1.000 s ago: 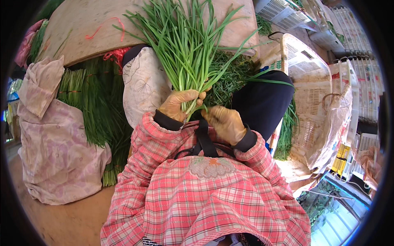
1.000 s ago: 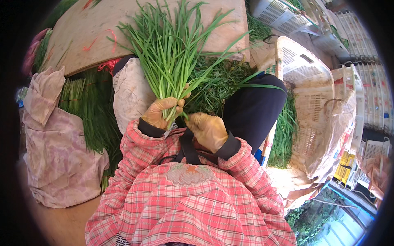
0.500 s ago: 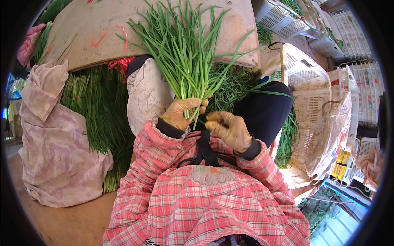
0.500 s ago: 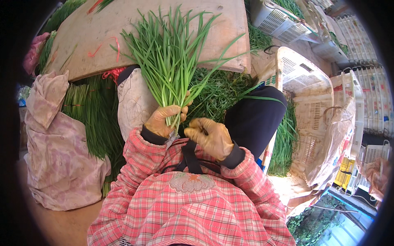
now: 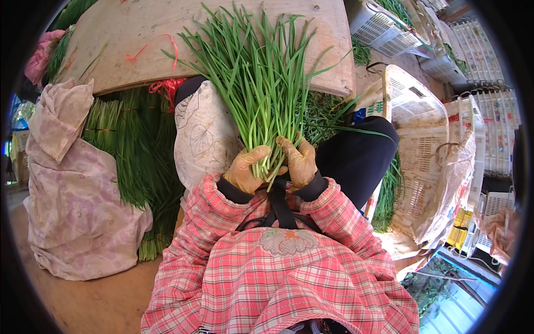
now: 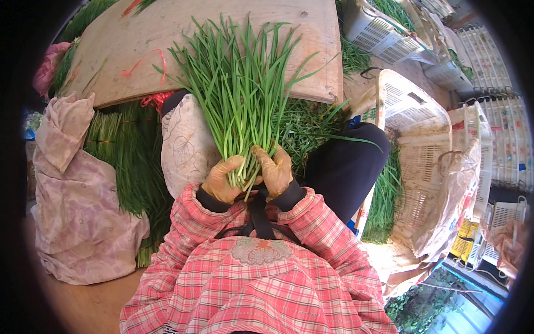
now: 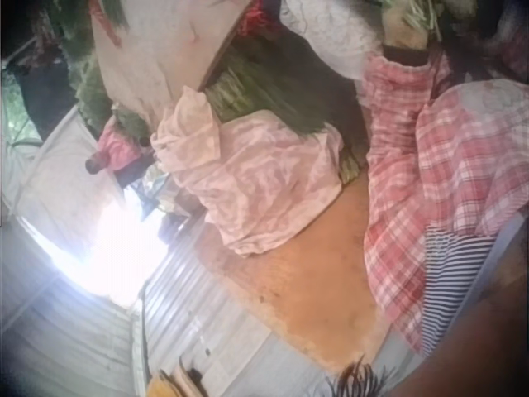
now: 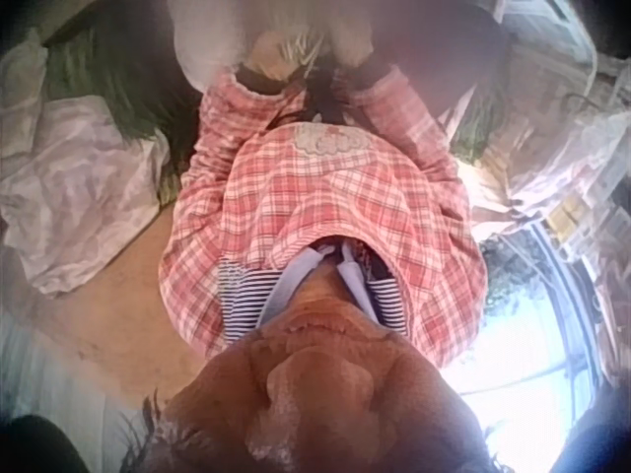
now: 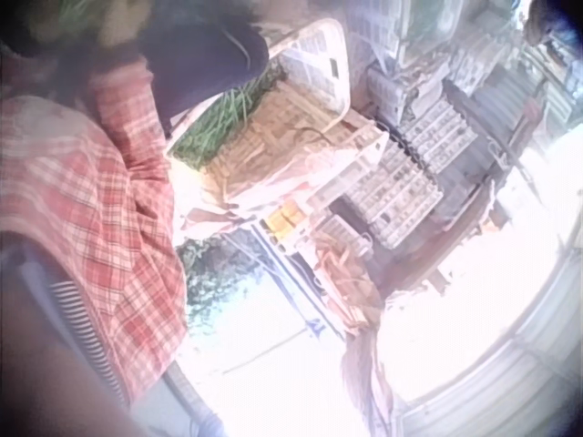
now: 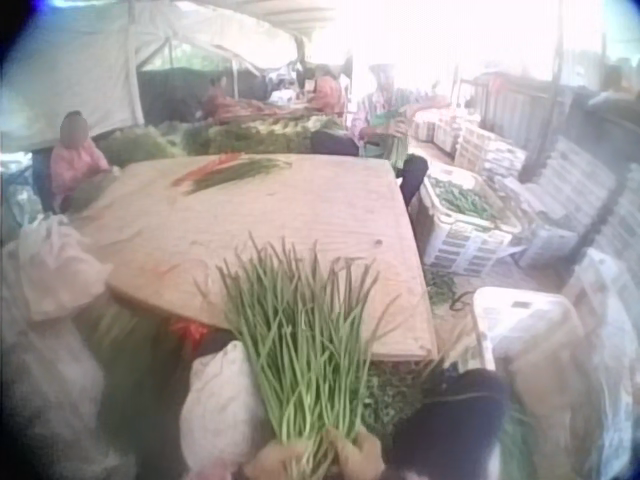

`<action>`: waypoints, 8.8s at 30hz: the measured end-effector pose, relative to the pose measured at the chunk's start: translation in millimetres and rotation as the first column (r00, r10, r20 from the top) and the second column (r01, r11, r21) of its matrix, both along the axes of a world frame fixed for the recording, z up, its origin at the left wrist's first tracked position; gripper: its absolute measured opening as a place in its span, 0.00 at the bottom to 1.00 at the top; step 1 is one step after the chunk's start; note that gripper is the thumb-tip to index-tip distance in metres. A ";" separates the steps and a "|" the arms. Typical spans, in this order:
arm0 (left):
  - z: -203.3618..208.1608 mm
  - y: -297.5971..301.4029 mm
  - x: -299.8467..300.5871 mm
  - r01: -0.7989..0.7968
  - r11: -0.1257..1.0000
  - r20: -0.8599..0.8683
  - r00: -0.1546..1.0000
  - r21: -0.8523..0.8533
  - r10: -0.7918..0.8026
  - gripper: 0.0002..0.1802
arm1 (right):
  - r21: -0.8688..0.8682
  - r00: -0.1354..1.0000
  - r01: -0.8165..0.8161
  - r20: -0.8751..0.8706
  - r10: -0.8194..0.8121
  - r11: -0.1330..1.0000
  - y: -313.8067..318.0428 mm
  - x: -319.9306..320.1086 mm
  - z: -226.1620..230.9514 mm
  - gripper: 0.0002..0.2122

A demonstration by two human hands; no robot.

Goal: The person cleans and bundles chives by hand, stripping away debris from the stems and tying them with red string before placing the bundle into a plastic crate.

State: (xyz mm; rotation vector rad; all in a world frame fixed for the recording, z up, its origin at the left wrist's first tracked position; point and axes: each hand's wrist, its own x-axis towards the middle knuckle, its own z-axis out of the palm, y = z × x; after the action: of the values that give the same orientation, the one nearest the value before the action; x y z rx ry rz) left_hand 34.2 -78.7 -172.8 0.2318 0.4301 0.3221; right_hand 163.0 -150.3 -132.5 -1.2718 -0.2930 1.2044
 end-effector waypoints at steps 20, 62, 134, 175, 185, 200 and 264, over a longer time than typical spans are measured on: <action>30.0 -6.6 7.7 0.238 0.850 -0.394 0.918 0.471 -0.039 0.10 | -0.379 -0.046 -0.160 0.925 0.377 0.911 89.5 77.4 37.8 0.20; 12.1 -3.7 4.9 0.143 0.942 -0.320 0.947 0.305 -0.041 0.09 | -0.281 -0.152 -0.217 0.956 0.252 0.935 31.9 38.9 41.5 0.20; 61.5 -27.1 5.5 0.261 0.818 -0.165 0.965 0.512 -0.204 0.27 | 0.197 0.983 -0.090 -0.139 0.119 0.976 3.7 32.0 51.4 0.18; 42.5 73.0 34.6 0.366 0.857 -0.188 0.929 0.363 -0.317 0.28 | 0.003 0.806 -0.352 0.509 0.301 0.936 34.6 83.2 37.9 0.29; 27.0 53.9 25.8 0.336 0.899 -0.093 0.942 0.281 -0.323 0.27 | -0.092 0.893 -0.095 0.432 0.126 0.991 39.1 45.6 35.4 0.17; 35.2 54.4 18.8 0.332 0.936 0.087 0.936 0.117 -0.343 0.30 | 0.012 0.991 0.132 -0.035 -0.131 0.991 -33.8 32.5 38.9 0.15; 66.9 3.0 -70.1 0.236 0.788 -0.152 0.972 0.569 -0.182 0.35 | -0.001 0.823 -0.409 0.433 0.368 0.913 67.0 74.4 87.0 0.10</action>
State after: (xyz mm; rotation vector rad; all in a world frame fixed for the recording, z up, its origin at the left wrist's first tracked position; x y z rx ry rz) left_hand -35.9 -75.7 -105.9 0.9005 0.3783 0.2166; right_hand 237.4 -83.3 -45.6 -1.4289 -0.9623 1.2221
